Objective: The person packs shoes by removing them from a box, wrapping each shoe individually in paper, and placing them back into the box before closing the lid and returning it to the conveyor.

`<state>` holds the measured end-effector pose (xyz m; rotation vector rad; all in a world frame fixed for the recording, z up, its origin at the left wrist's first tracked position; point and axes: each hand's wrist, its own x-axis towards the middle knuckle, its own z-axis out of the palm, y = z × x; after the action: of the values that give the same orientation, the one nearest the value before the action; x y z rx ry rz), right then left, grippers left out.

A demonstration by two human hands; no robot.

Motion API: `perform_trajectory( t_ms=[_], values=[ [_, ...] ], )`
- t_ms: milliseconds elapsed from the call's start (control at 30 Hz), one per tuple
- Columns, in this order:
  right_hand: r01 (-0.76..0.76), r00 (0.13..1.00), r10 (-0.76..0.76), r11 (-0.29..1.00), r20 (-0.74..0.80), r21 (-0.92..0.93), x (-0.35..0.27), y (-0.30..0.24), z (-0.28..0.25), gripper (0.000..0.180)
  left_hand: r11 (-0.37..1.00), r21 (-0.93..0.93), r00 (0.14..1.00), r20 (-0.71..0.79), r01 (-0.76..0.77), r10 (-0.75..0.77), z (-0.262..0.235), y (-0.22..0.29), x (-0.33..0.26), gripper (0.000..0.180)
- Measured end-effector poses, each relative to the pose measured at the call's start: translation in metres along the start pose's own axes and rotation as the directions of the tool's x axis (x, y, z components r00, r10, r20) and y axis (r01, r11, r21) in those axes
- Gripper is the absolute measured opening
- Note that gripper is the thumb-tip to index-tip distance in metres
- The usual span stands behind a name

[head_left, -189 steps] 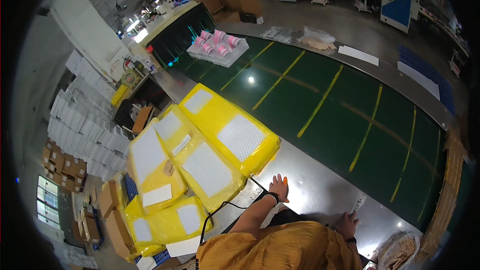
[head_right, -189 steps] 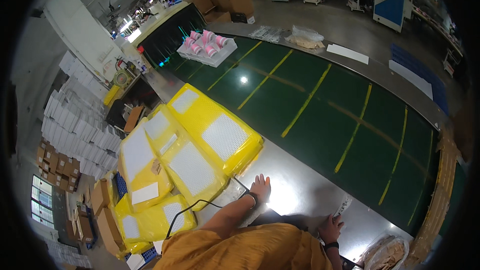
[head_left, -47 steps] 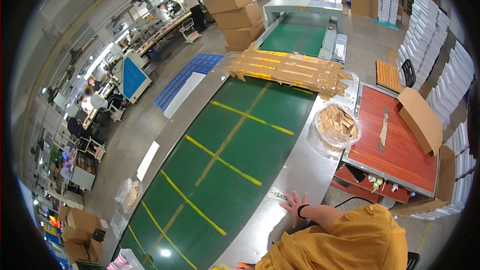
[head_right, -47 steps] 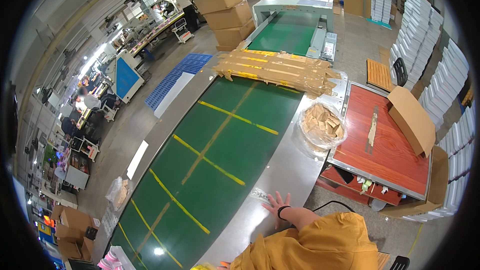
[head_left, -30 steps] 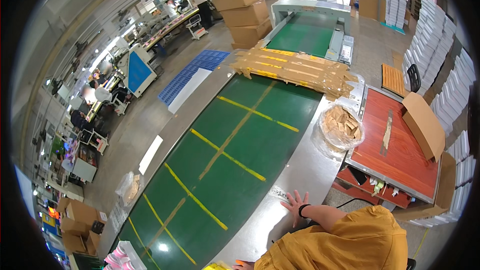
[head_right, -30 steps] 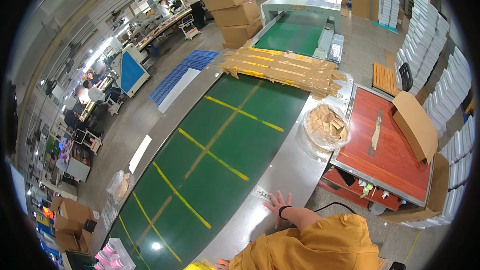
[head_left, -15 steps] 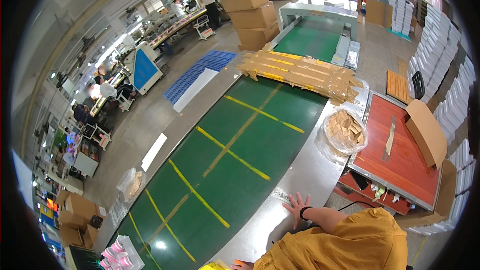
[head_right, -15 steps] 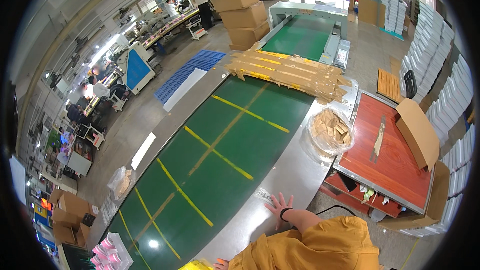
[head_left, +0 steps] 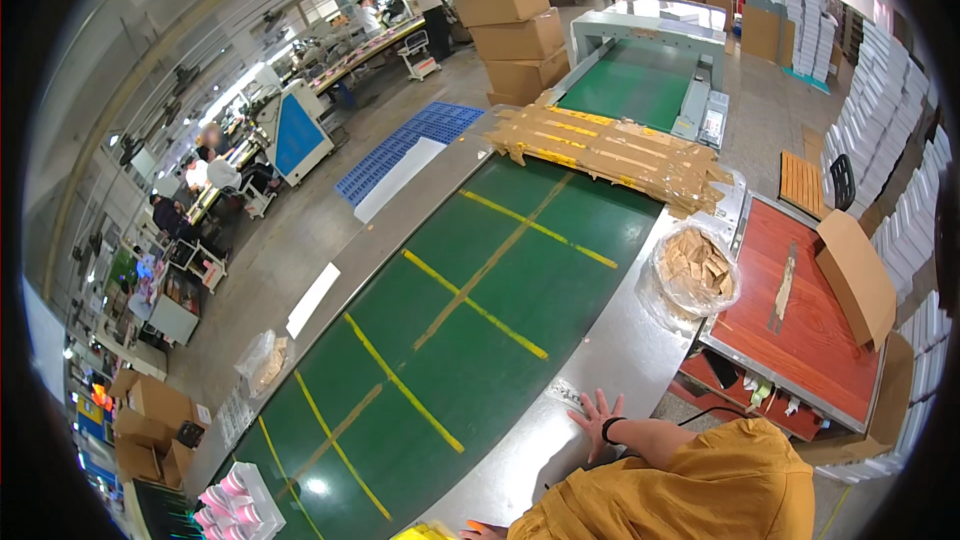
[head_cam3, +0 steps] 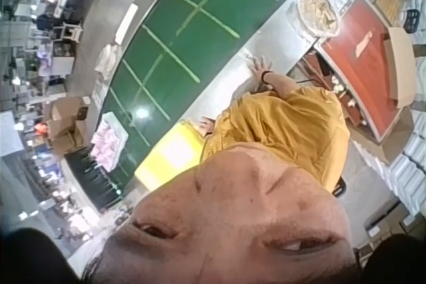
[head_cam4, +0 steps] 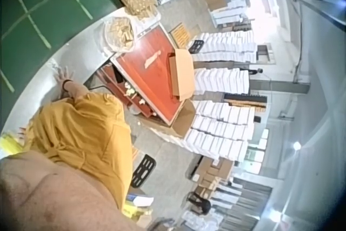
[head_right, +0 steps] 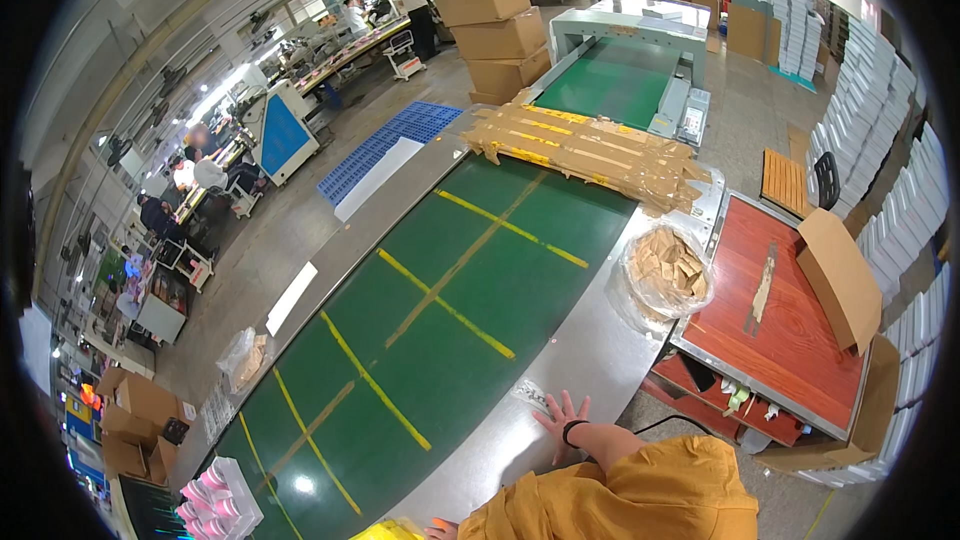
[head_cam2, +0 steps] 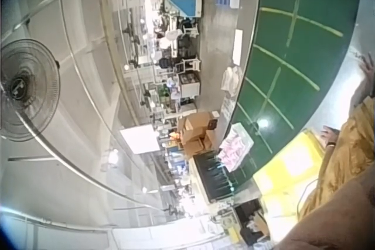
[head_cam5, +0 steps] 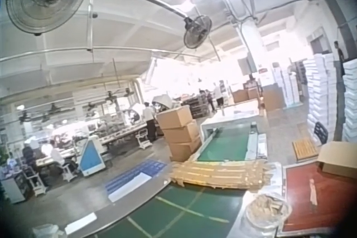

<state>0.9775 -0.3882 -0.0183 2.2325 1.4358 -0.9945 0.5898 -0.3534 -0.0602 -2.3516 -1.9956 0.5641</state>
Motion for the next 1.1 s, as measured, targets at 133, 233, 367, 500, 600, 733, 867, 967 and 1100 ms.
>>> perform_trajectory(
  t_ms=[133, 233, 367, 500, 600, 733, 867, 967, 1100],
  values=[
    [0.019, 1.000, -0.019, 1.000, 0.024, -0.008, 0.001, 0.001, -0.001, 0.135, 0.997, 0.053, 0.992, 0.116, -0.051, 0.045, -0.009, -0.003, 0.001, 0.060],
    [0.014, 0.999, -0.014, 1.000, 0.045, 0.006, -0.001, 0.002, -0.005, 0.135, 0.989, 0.112, 0.981, 0.175, -0.098, 0.077, -0.027, 0.001, 0.001, 0.059],
    [0.007, 0.999, -0.008, 1.000, 0.047, 0.029, -0.001, 0.001, -0.005, 0.136, 0.998, 0.056, 0.991, 0.133, -0.010, 0.002, -0.017, 0.002, 0.000, 0.058],
    [0.012, 1.000, -0.013, 0.999, 0.028, 0.034, 0.001, 0.001, -0.001, 0.135, 0.994, 0.103, 0.988, 0.155, -0.021, 0.005, -0.004, -0.002, 0.013, 0.059],
    [0.013, 0.999, -0.014, 0.999, 0.030, 0.037, 0.002, 0.002, -0.001, 0.135, 0.984, 0.177, 0.999, 0.032, -0.014, 0.009, 0.014, -0.003, 0.016, 0.058],
    [0.013, 1.000, -0.014, 0.999, 0.021, 0.034, 0.000, 0.001, -0.002, 0.135, 0.963, 0.270, 0.990, -0.138, 0.015, 0.023, 0.032, -0.006, 0.019, 0.058],
    [0.020, 0.999, -0.021, 0.999, 0.043, 0.038, -0.001, 0.002, -0.005, 0.134, 0.933, 0.354, 0.952, -0.302, 0.064, 0.049, 0.050, -0.013, 0.024, 0.058],
    [0.017, 0.999, -0.019, 0.999, 0.048, 0.043, -0.002, 0.002, -0.006, 0.133, 0.907, 0.408, 0.906, -0.416, 0.105, 0.082, 0.061, -0.015, 0.028, 0.058],
    [0.013, 0.999, -0.015, 0.999, 0.051, 0.040, -0.005, 0.002, -0.008, 0.133, 0.868, 0.465, 0.822, -0.553, 0.174, 0.132, 0.078, -0.018, 0.031, 0.058]
  ],
)
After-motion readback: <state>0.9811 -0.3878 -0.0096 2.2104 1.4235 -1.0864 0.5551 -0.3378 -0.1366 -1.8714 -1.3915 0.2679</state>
